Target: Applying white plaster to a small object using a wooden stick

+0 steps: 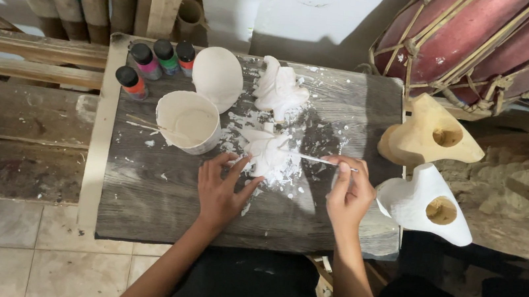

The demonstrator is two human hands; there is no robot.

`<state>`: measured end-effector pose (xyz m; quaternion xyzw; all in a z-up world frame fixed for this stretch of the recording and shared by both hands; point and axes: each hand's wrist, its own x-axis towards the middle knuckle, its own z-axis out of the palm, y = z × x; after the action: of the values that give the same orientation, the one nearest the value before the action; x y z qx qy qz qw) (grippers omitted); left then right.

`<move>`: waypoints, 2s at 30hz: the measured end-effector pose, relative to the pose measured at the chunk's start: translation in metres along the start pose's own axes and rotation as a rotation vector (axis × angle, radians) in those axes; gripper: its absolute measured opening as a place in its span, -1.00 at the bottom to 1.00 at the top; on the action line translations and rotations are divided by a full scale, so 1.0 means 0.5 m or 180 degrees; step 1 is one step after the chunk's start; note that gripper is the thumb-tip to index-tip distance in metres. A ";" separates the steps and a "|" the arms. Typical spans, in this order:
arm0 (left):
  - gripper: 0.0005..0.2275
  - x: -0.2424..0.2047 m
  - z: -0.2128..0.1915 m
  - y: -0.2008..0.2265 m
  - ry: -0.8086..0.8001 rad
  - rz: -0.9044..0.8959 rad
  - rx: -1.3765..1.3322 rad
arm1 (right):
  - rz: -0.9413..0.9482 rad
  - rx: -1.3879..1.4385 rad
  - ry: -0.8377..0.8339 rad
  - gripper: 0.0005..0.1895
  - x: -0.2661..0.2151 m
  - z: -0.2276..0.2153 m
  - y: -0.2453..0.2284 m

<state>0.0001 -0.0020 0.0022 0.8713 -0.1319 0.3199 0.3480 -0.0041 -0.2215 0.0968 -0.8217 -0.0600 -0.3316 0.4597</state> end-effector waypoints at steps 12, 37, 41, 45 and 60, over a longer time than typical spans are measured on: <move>-0.62 -0.005 0.004 -0.005 0.0019 0.0032 0.0071 | 0.0040 -0.0142 -0.0042 -0.75 0.004 0.008 -0.002; -0.61 -0.011 0.009 -0.012 -0.0029 -0.0056 -0.0072 | 0.0044 -0.0372 -0.0130 -0.74 -0.010 0.007 -0.056; -0.61 -0.010 0.010 -0.016 -0.0036 -0.0051 -0.0103 | 0.0083 -0.0323 -0.0107 -0.74 -0.016 0.011 -0.058; -0.60 -0.006 0.005 -0.014 -0.0055 -0.0048 -0.0124 | 0.0064 -0.0288 -0.0086 -0.74 -0.021 0.020 -0.051; -0.58 -0.007 0.006 -0.017 -0.0029 -0.0049 -0.0225 | -0.0121 -0.0450 -0.0221 -0.76 -0.015 0.024 -0.074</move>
<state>0.0026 0.0019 -0.0062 0.8609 -0.1380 0.3084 0.3805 -0.0192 -0.1894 0.1143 -0.8618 -0.0679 -0.3150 0.3917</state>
